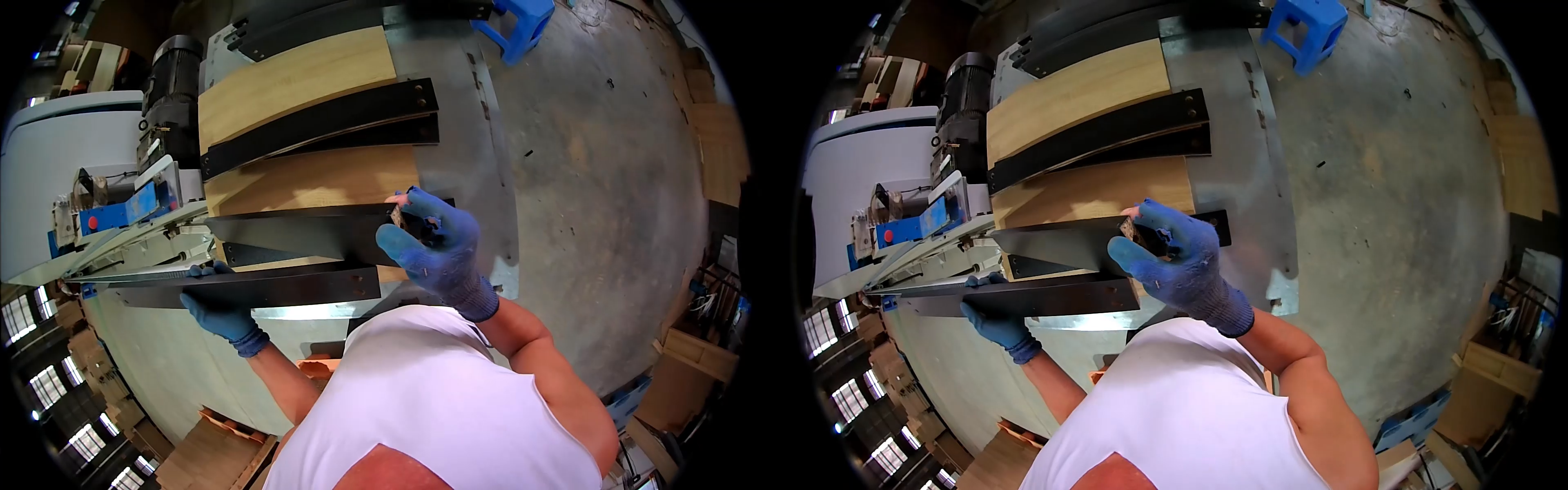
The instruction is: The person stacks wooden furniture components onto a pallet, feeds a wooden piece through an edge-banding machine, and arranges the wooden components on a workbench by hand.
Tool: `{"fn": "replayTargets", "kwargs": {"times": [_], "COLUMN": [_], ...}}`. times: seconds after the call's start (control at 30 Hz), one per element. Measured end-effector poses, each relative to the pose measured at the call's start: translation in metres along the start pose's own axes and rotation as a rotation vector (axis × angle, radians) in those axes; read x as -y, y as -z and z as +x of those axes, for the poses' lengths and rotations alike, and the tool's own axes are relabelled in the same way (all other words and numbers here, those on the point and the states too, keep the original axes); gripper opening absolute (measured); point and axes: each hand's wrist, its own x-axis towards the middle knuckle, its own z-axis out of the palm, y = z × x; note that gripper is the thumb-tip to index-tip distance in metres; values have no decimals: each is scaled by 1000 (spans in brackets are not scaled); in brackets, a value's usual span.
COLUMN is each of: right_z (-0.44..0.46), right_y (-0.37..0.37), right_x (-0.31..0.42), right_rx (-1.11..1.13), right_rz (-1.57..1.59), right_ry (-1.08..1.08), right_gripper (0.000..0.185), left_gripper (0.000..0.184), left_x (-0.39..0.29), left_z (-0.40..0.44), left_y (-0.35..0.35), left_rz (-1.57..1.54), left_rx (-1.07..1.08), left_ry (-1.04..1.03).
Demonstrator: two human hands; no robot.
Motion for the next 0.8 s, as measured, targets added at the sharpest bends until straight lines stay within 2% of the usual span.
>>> {"fn": "replayTargets", "kwargs": {"times": [0.17, 0.3, 0.4, 0.43, 0.53, 0.57, 0.6, 0.67, 0.8], "right_z": [7, 16, 18, 19, 24, 25, 26, 26, 26], "right_y": [-11, -21, -31, -33, -39, -44, -44, -43, -48], "right_x": [19, 34, 34, 35, 40, 42, 45, 51, 53], "right_rx": [-52, -49, -52, -51, -45, -42, -33, -15, -19], "right_rz": [-3, 44, 120, 145, 238, 273, 287, 314, 345], "right_ry": [-161, -245, -274, -290, -316, -321, -327, -339, -384], "right_gripper": [24, 25, 26, 25, 23, 22, 22, 22, 27], "left_gripper": [47, 48, 50, 51, 49, 49, 48, 49, 50], "left_x": [0, 9, 14, 19, 25, 23, 24, 25, 22], "left_z": [-1, 0, -7, -10, -17, -21, -24, -33, -37], "left_y": [-3, 9, 7, 4, 8, 2, 5, -5, -25], "left_rz": [38, 95, 182, 229, 204, 171, 159, 147, 57], "left_rx": [120, -3, 11, -92, 15, -107, -113, 15, 74], "left_ry": [70, 109, 183, 177, 274, 341, 378, 427, 489]}}
